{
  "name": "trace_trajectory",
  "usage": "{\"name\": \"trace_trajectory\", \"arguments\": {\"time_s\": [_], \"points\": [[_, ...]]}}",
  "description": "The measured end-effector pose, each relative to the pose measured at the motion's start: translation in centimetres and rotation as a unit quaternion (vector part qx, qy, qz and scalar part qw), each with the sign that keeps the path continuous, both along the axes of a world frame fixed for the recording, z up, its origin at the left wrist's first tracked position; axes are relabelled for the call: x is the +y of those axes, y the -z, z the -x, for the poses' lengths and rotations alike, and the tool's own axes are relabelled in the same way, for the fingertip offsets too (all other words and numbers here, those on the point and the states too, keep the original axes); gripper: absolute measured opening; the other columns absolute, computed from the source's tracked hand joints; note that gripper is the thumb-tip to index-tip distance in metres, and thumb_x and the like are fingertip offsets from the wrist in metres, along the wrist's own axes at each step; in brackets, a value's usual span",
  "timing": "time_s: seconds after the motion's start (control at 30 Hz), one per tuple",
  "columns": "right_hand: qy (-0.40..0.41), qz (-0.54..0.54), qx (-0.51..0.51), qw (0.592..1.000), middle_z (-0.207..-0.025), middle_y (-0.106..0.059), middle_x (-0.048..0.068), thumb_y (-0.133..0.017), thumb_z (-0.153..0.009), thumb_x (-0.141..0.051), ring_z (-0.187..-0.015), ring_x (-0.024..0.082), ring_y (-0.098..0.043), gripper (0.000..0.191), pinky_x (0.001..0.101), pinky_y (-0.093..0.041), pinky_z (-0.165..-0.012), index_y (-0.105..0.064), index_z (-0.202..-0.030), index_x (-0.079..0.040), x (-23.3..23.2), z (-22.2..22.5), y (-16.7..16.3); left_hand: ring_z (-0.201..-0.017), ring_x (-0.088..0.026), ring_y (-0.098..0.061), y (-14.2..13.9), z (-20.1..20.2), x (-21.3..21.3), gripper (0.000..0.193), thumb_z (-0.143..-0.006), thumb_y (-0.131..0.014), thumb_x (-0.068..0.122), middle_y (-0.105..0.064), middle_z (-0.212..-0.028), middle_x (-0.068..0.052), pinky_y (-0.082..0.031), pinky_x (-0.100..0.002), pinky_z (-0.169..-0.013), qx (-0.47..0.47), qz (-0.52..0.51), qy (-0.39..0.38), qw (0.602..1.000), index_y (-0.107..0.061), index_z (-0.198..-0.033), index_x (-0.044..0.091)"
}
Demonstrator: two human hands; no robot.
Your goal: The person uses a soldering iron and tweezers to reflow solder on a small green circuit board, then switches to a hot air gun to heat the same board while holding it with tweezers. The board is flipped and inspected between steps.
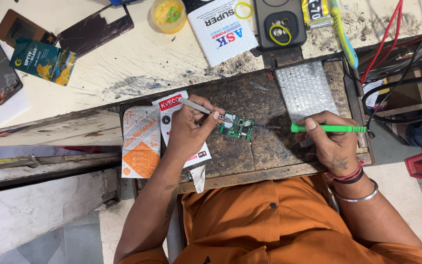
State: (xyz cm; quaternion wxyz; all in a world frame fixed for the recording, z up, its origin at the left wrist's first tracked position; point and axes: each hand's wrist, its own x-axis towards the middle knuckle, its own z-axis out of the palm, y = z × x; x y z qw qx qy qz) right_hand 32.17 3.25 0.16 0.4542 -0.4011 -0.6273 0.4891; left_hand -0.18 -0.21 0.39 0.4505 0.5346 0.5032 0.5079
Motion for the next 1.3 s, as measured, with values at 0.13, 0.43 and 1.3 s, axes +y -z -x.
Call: {"name": "trace_trajectory", "arguments": {"time_s": [0.13, 0.43, 1.3], "points": [[0.017, -0.007, -0.014, 1.000, -0.083, -0.074, 0.013, -0.063, -0.107, -0.010, -0.069, 0.016, -0.071, 0.018, 0.0267, -0.056, -0.065, -0.070, -0.096, 0.004, -0.08, -0.05, -0.09, -0.100, -0.017, -0.075, -0.07, -0.06, -0.04, 0.015, -0.103, -0.061, 0.001, -0.075, -0.105, -0.018, -0.066, -0.030, -0.087, 0.003, 0.002, -0.003, 1.000, -0.047, -0.109, 0.004], [0.010, -0.004, -0.013, 1.000, -0.085, -0.074, 0.012, -0.063, -0.107, -0.011, -0.071, 0.015, -0.071, 0.019, 0.0271, -0.057, -0.067, -0.070, -0.097, 0.003, -0.02, -0.10, 0.03, -0.098, -0.017, -0.076, -0.18, -0.03, -0.10, 0.015, -0.104, -0.061, 0.003, -0.076, -0.106, -0.017, -0.065, -0.030, -0.084, 0.005, 0.008, -0.004, 1.000, -0.047, -0.108, 0.004], [0.013, -0.005, -0.024, 1.000, -0.083, -0.074, 0.012, -0.062, -0.106, -0.011, -0.071, 0.016, -0.072, 0.019, 0.0260, -0.056, -0.066, -0.071, -0.097, 0.003, 0.05, 0.17, -0.29, -0.101, -0.017, -0.075, 0.02, 0.04, -0.03, 0.015, -0.104, -0.061, 0.001, -0.075, -0.105, -0.017, -0.067, -0.030, -0.087, -0.001, 0.000, -0.001, 1.000, -0.047, -0.109, 0.004]]}}
